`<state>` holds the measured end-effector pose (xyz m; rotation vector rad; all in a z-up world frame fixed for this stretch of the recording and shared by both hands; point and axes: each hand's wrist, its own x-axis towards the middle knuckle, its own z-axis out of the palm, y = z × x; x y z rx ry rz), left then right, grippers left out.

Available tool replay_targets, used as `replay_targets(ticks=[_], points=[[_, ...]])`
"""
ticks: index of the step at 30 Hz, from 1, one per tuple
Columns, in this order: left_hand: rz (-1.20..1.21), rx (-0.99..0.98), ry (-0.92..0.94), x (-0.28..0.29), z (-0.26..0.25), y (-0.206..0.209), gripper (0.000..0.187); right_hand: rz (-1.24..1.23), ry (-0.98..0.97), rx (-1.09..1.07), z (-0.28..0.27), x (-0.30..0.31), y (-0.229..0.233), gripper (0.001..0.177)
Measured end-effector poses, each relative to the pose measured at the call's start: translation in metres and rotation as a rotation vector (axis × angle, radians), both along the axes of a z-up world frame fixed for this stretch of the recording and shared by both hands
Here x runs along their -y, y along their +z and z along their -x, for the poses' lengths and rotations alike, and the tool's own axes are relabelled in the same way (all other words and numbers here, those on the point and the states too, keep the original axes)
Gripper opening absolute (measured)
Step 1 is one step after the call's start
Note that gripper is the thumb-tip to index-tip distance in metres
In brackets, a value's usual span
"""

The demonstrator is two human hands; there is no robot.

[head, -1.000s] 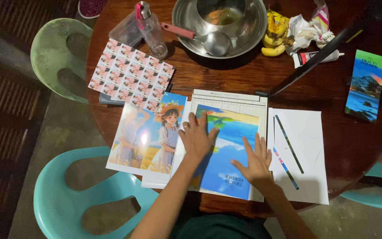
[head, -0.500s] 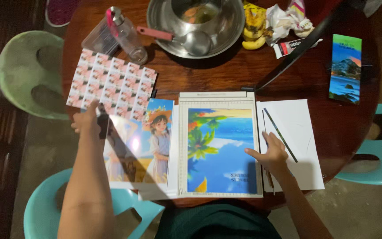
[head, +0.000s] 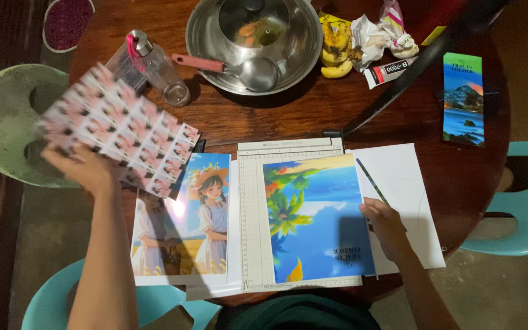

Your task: The person assembles folders by inserting printed sheets into plastic sleeves. They handle a sheet with a beach scene and a sheet with a grid of cartoon faces, placing them into the sleeve. The person also handles a finished folder with a sunflower cover and stacks it with other completed items.

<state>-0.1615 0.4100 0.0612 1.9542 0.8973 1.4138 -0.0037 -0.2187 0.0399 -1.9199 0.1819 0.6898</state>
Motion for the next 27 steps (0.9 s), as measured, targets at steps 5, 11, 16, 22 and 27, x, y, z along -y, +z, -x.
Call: replay_targets(ticks=[5, 11, 16, 22, 27], points=[[0.573, 0.661, -0.422, 0.088, 0.005, 0.055, 0.041, -0.016, 0.292, 0.198, 0.001, 0.015, -0.012, 0.052], [0.66, -0.284, -0.428, 0.295, -0.038, -0.006, 0.043, -0.312, -0.078, -0.318, -0.008, -0.005, 0.029, 0.052], [0.641, -0.329, -0.573, 0.372, -0.055, -0.015, 0.041, -0.219, 0.043, -0.198, 0.001, -0.014, 0.043, 0.04], [-0.433, -0.284, -0.199, 0.346, -0.036, 0.001, 0.049, -0.589, 0.018, -0.047, 0.012, -0.04, 0.059, 0.03], [0.846, -0.068, -0.746, 0.295, -0.03, 0.01, 0.025, -0.691, 0.032, 0.045, -0.005, -0.074, 0.094, 0.027]])
